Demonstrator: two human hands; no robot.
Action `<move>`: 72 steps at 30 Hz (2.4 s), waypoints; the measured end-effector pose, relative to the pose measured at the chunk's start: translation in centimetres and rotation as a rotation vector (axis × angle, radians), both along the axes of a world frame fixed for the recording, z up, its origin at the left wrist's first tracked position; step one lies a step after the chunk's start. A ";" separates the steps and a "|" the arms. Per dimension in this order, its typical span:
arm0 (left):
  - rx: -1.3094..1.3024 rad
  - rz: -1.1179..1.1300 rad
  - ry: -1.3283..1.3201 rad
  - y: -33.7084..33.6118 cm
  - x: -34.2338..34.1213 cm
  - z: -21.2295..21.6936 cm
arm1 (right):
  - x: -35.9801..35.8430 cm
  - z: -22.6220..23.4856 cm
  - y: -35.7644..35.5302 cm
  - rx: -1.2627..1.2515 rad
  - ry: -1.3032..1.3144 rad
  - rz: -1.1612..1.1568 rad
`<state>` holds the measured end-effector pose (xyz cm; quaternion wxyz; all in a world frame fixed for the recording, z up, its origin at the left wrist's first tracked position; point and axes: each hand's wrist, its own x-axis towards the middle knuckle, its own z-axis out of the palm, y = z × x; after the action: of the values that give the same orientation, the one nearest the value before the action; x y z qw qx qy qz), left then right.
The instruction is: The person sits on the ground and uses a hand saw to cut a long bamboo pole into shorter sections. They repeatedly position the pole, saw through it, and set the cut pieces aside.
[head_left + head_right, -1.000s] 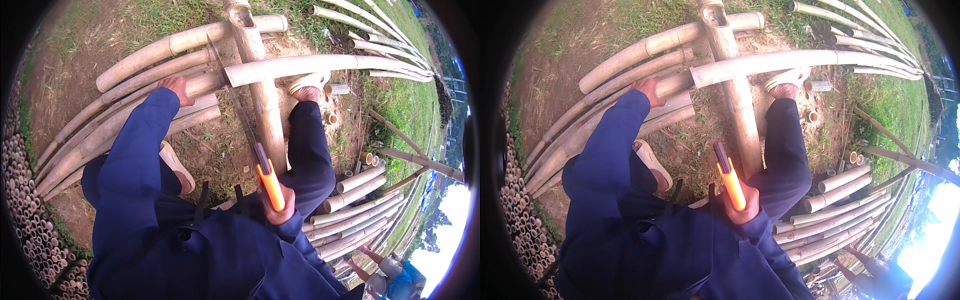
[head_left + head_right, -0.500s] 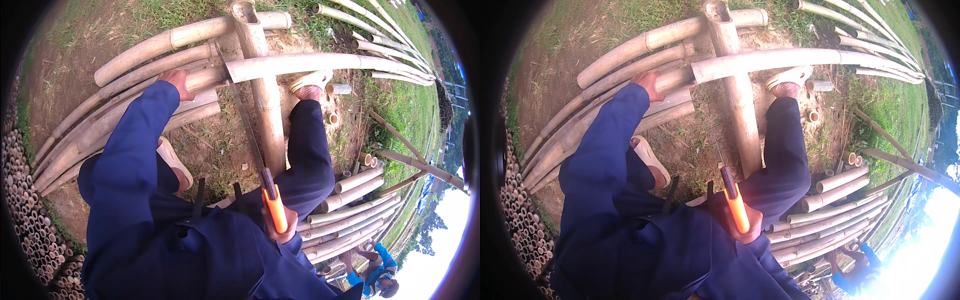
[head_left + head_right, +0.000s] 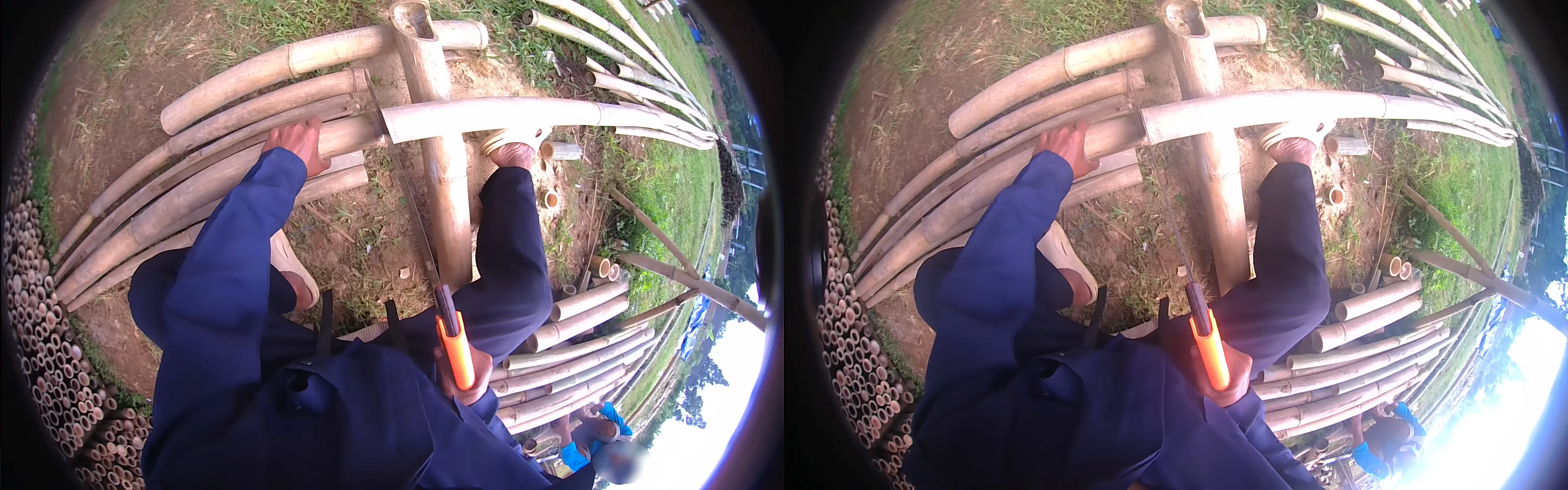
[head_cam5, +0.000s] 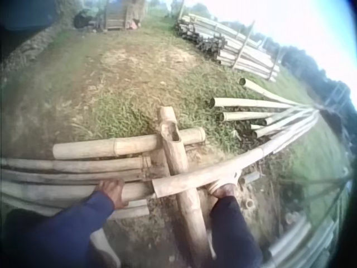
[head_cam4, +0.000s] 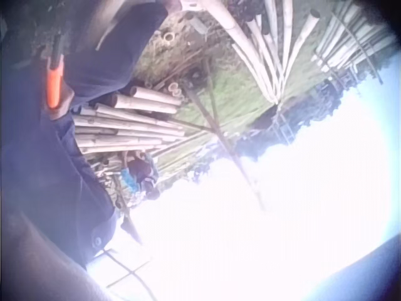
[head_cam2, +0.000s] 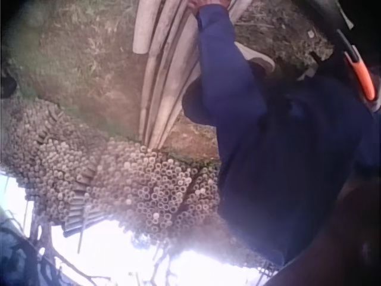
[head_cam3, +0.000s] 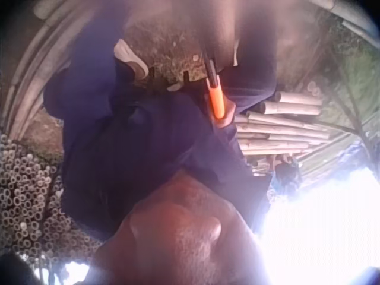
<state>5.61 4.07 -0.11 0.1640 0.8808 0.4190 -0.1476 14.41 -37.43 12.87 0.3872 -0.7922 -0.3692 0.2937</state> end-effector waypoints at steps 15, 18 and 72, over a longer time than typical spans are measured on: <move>-0.050 -0.021 0.014 0.6 0.9 0.0 | 0.6 -1.8 2.8 -0.016 0.063 -0.046; -0.045 -0.020 -0.025 1.3 1.2 0.0 | 2.9 -5.4 9.5 0.047 0.143 -0.036; -0.098 -0.030 -0.046 2.9 0.6 -1.1 | 4.2 -5.6 11.5 0.133 0.182 -0.017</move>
<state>6.23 6.95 -1.25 0.2145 0.8810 0.3942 -0.1499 18.58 -25.88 7.26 0.4735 -0.7379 -0.3442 0.3360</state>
